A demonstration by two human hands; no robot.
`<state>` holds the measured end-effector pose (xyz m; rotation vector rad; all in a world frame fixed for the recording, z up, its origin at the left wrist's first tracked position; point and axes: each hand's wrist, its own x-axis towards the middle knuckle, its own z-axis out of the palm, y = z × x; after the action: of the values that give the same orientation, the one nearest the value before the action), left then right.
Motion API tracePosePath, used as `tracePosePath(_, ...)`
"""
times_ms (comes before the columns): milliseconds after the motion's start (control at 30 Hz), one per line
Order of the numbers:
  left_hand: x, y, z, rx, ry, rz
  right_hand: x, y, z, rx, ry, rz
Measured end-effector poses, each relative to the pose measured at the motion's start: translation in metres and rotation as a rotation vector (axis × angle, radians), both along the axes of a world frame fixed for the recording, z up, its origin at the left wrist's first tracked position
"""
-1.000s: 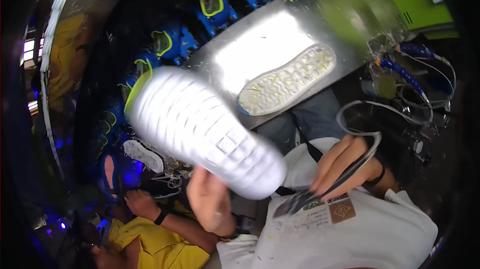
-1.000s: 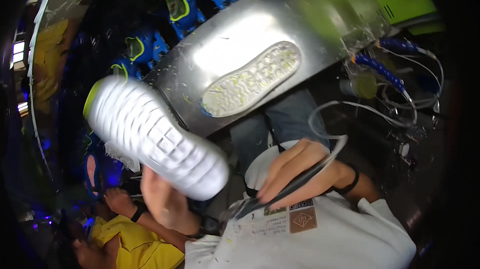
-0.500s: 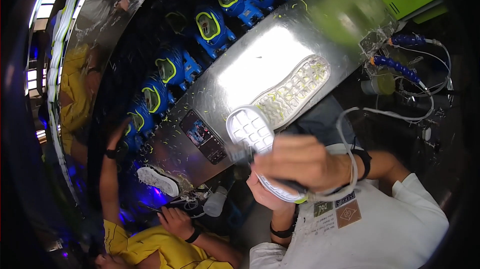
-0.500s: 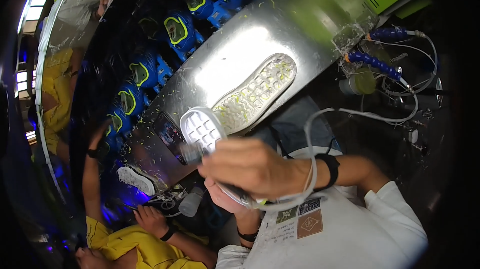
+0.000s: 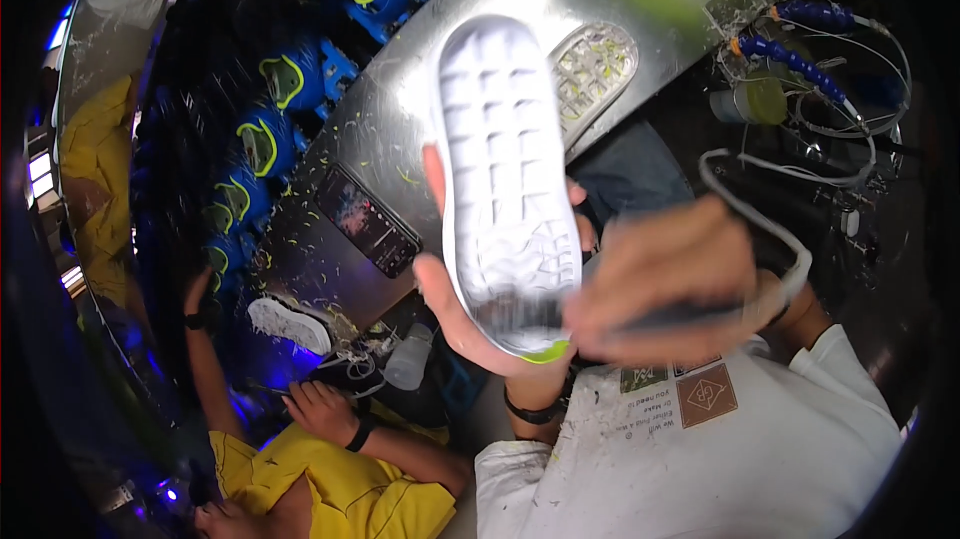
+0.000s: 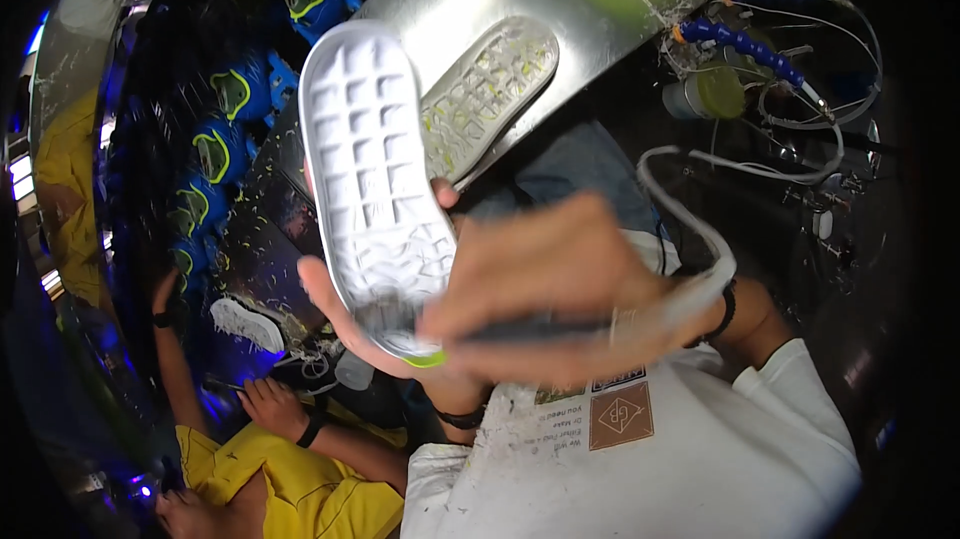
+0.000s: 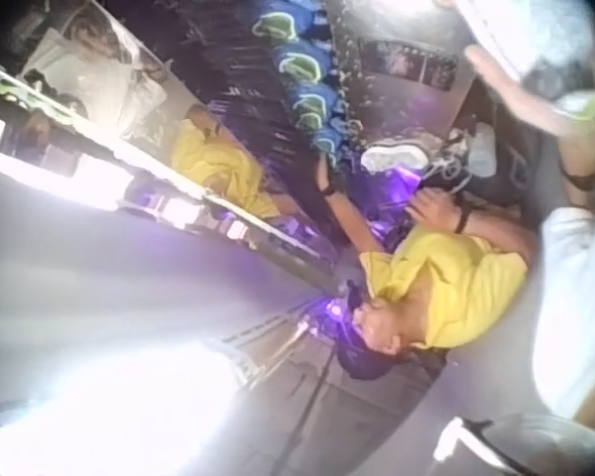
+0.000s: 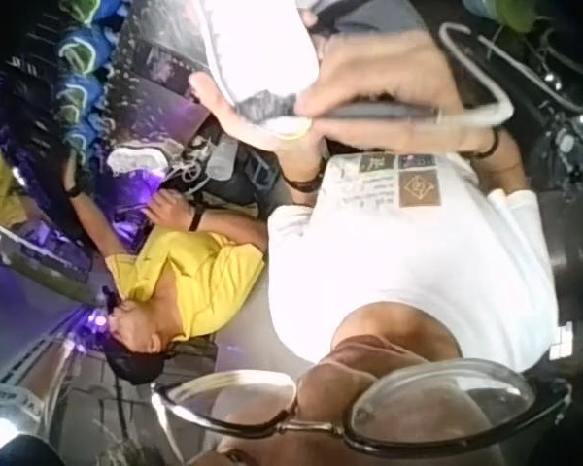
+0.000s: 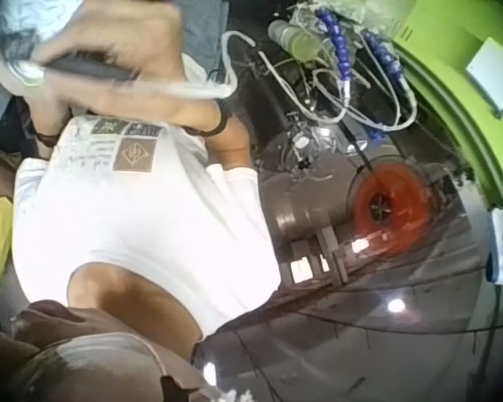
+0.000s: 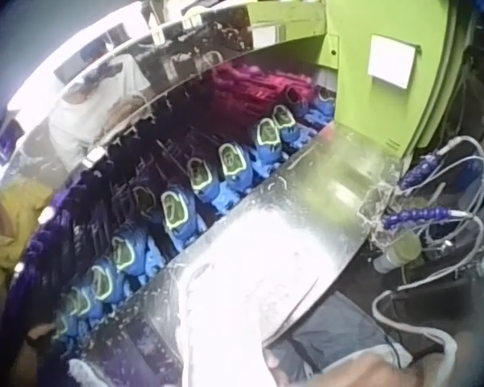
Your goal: The recorder uses a brush tool to apply a liquid substance, likely adhesive or solvent, to the edges and surface of white shoe soles on a production line.
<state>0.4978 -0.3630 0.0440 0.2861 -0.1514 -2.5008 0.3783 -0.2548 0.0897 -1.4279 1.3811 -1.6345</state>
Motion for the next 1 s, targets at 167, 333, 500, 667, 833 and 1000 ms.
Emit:
tracePosePath(167, 0.017, -0.027, -0.002, 0.029, 0.18, -0.31, -0.031, -0.001, 0.009, -0.031, -0.19, 0.151)
tracePosePath(333, 0.005, -0.02, 0.017, -0.158, -0.172, -0.348, 0.006, 0.015, 0.011, 0.064, 0.212, -0.043)
tracePosePath(500, 0.032, -0.003, -0.017, 0.184, 0.26, -0.241, 0.028, 0.0, 0.02, 0.066, -0.005, 0.062)
tracePosePath(667, 0.028, -0.026, -0.015, 0.082, 0.302, -0.181, 0.024, -0.008, 0.018, 0.274, -0.261, 0.006)
tracePosePath(833, 0.016, -0.031, 0.006, 0.073, 0.269, -0.185, 0.012, -0.007, 0.035, 0.193, -0.102, 0.337)
tracePosePath(1000, 0.022, -0.035, 0.011, -0.035, 0.024, 0.051, 0.011, -0.038, 0.042, 0.174, -0.237, -0.338)
